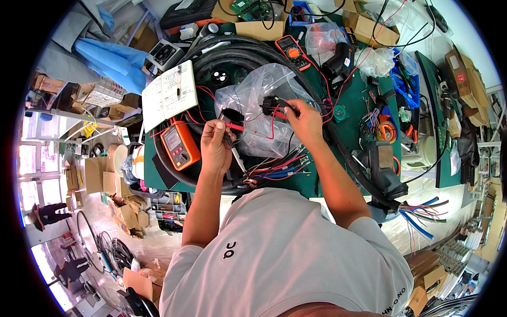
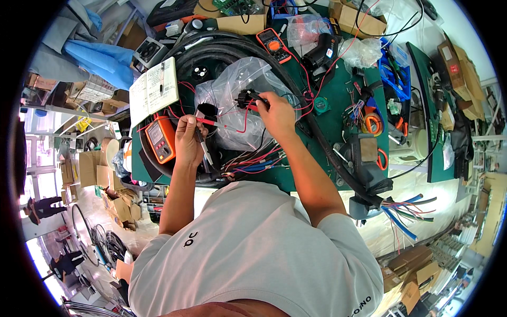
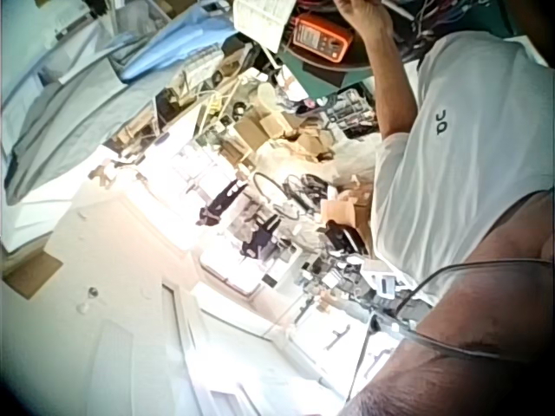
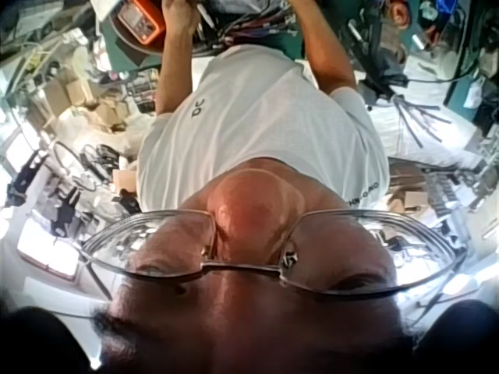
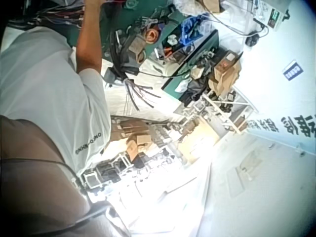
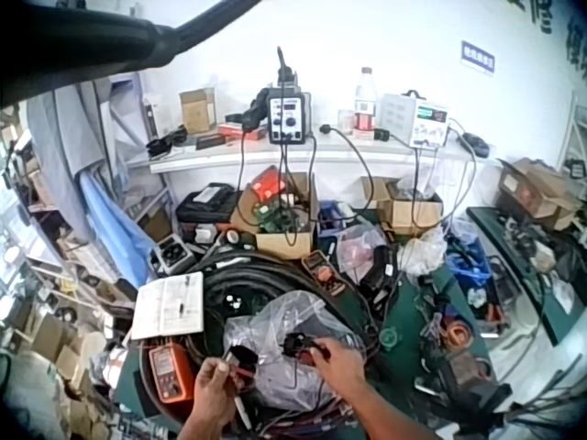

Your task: The person organizes several colored wires and connects them to electronic components at a repair bench while referring to a notebook.

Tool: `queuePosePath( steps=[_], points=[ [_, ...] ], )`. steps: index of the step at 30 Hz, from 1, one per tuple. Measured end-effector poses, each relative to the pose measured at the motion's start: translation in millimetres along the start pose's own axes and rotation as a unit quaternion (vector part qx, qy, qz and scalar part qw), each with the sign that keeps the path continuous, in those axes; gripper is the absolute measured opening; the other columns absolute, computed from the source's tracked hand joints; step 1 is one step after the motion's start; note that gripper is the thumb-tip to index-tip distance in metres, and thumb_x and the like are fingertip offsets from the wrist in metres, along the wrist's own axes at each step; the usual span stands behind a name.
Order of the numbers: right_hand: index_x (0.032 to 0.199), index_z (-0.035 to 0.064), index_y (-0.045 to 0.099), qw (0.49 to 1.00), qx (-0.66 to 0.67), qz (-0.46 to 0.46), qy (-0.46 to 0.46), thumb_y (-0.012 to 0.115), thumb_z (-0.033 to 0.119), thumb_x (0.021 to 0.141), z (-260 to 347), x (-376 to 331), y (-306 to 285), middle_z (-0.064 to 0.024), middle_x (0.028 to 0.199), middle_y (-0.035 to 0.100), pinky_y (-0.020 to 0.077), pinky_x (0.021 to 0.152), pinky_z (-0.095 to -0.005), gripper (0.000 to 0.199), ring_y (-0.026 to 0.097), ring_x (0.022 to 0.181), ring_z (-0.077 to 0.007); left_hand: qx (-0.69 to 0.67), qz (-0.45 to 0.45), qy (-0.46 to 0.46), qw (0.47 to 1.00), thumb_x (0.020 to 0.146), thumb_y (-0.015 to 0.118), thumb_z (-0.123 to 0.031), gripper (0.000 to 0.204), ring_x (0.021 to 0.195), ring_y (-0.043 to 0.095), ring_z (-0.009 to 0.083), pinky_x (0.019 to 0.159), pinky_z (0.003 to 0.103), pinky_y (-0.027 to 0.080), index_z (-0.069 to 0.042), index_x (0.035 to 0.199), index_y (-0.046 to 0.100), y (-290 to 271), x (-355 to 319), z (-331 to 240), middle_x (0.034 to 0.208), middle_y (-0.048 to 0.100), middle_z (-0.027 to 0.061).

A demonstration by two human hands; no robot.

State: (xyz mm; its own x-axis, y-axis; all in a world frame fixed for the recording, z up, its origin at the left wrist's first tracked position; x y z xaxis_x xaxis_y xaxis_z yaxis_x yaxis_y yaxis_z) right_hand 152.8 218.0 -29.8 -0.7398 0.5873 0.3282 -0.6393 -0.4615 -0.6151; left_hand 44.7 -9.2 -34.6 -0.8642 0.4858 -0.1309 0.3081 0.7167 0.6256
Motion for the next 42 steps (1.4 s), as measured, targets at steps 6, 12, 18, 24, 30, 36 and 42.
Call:
queuePosePath(
  steps=[6,12,18,24,30,36,42],
  points=[
    [0.101,0.0027,0.066,0.999,0.038,-0.023,0.021,0.069,0.015,0.085,-2.5,-2.1,0.6,-0.0087,0.074,0.066,0.047,0.057,-0.0287,0.021,0.061,0.062,-0.0155,0.009,-0.003,0.006,1.0,0.095,0.06,-0.018,0.011,0.069,0.052,0.0108,0.065,0.027,0.045,-0.009,0.091,0.055,-0.9,0.3,-1.0,0.077,0.055,0.0012],
    [0.101,0.0008,0.065,0.997,0.057,-0.041,0.018,0.07,0.013,0.085,-2.2,-4.2,-4.8,-0.0063,0.075,0.065,0.0458,0.056,-0.0257,0.021,0.058,0.062,-0.0103,0.026,-0.009,0.001,1.0,0.096,0.059,-0.021,0.013,0.069,0.049,0.0111,0.065,0.027,0.043,-0.01,0.091,0.054,-0.6,-0.8,-0.1,0.077,0.053,0.0011],
    [0.102,0.0027,0.066,0.999,0.029,-0.028,-0.005,0.07,0.015,0.084,2.1,-2.4,-2.0,-0.0089,0.076,0.066,0.0477,0.058,-0.0293,0.022,0.061,0.063,-0.0163,0.021,-0.004,0.004,1.0,0.096,0.059,-0.02,0.013,0.069,0.05,0.011,0.065,0.027,0.043,-0.009,0.092,0.054,1.1,-0.9,-1.8,0.077,0.054,0.0012],
    [0.102,0.0028,0.066,0.999,0.028,-0.031,0.008,0.07,0.014,0.084,0.6,-0.4,0.3,-0.0088,0.075,0.065,0.0473,0.058,-0.0288,0.021,0.061,0.063,-0.0152,0.007,0.003,0.006,1.0,0.095,0.061,-0.018,0.012,0.068,0.053,0.0105,0.065,0.027,0.046,-0.008,0.092,0.055,-0.5,-0.2,-1.5,0.077,0.056,0.0013],
    [0.101,0.0013,0.066,0.997,0.06,-0.045,0.018,0.07,0.013,0.084,-2.2,-2.9,-4.4,-0.0085,0.074,0.064,0.0462,0.057,-0.0271,0.021,0.06,0.062,-0.0127,0.001,-0.004,0.003,1.0,0.095,0.06,-0.017,0.011,0.069,0.053,0.0106,0.065,0.027,0.046,-0.008,0.093,0.055,-1.8,-1.1,-0.3,0.078,0.056,0.0015],
    [0.102,0.0019,0.066,1.0,0.021,-0.022,-0.001,0.07,0.013,0.084,-2.1,-2.1,1.1,-0.009,0.076,0.066,0.0472,0.058,-0.0284,0.021,0.061,0.064,-0.0156,0.0,-0.005,-0.002,1.0,0.096,0.058,-0.018,0.01,0.069,0.05,0.0117,0.064,0.027,0.044,-0.009,0.092,0.054,-0.8,0.4,1.8,0.077,0.054,0.0022],
    [0.101,0.0046,0.066,1.0,0.022,-0.015,0.016,0.069,0.016,0.084,-2.1,-2.6,2.6,-0.0097,0.078,0.066,0.0486,0.061,-0.032,0.021,0.063,0.067,-0.0197,0.013,-0.011,0.001,1.0,0.096,0.059,-0.019,0.011,0.069,0.05,0.0119,0.064,0.027,0.044,-0.01,0.092,0.054,0.4,0.8,-0.8,0.077,0.054,0.0022]
  ],
)
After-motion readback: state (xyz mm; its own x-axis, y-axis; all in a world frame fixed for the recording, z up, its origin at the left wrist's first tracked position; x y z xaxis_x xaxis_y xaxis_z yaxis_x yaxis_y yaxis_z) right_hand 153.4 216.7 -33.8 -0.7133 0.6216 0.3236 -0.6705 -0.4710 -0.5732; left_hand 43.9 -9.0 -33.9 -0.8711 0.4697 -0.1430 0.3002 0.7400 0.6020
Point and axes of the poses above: each hand's wrist, its own x-axis towards the middle knuckle, its own y-axis out of the palm, z = x × y, the point moved 4 cm from there along x, towards the middle knuckle
